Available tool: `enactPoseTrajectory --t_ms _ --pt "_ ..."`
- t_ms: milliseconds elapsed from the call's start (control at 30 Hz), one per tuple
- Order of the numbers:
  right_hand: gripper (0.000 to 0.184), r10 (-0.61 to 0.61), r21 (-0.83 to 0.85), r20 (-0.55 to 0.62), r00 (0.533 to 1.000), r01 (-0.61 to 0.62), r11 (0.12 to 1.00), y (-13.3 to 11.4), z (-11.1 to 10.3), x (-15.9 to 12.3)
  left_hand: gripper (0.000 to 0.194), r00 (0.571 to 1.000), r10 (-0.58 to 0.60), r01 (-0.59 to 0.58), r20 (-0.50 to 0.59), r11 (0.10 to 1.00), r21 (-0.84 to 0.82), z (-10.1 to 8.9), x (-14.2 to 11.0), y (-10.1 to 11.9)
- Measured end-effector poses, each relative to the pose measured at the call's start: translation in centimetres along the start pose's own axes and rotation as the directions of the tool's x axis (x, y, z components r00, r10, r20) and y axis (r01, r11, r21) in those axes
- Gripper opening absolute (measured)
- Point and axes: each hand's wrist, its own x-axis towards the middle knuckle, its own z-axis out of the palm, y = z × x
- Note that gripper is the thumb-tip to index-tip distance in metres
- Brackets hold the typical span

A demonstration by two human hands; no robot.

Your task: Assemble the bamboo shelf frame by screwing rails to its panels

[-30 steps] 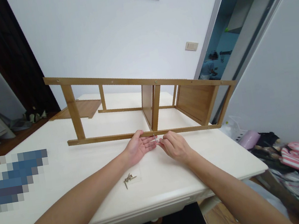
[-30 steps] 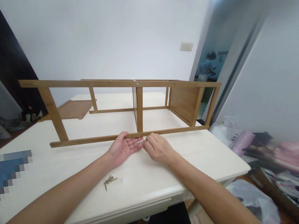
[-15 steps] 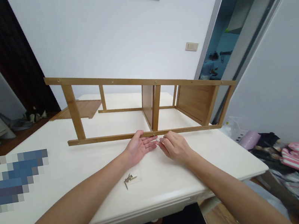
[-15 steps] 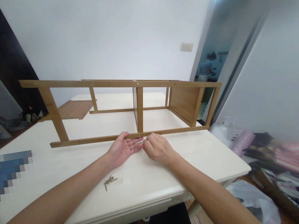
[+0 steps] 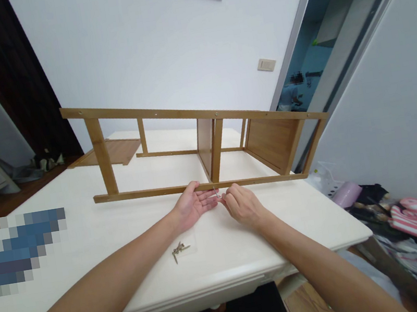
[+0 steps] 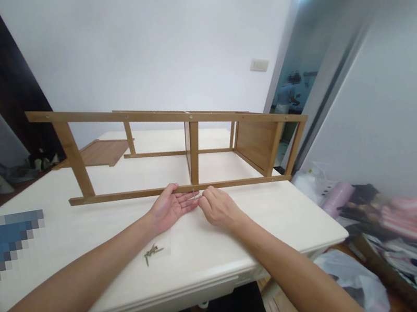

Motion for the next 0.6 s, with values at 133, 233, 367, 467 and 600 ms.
enactPoseTrajectory --t_ms 133,233,367,467,600 --pt "0.025 0.018 0.012 -0.005 1.0 -0.018 1.0 0.0 0.3 -0.2 0.04 1.0 -0.005 0.005 -0.006 1.0 -0.003 0.1 0.0 0.0" --pt "0.024 0.029 0.021 -0.008 1.0 -0.029 0.999 0.0 0.5 -0.4 0.041 1.0 -0.005 0.005 -0.008 1.0 0.006 0.1 -0.1 0.1" --pt "0.017 0.023 0.036 0.001 1.0 -0.023 0.999 0.2 0.2 -0.1 0.041 1.0 -0.008 0.008 -0.002 1.0 0.015 0.0 0.0 0.1" --pt "0.012 0.004 0.036 0.019 1.0 -0.005 0.999 0.2 -0.2 0.5 0.042 1.0 -0.011 0.011 0.008 1.0 0.013 -0.3 0.3 0.0" --pt "0.017 -0.102 0.02 0.038 0.994 0.101 0.995 0.0 -0.9 0.9 0.041 1.0 -0.012 0.012 0.015 1.0 0.015 -0.5 0.5 -0.2"
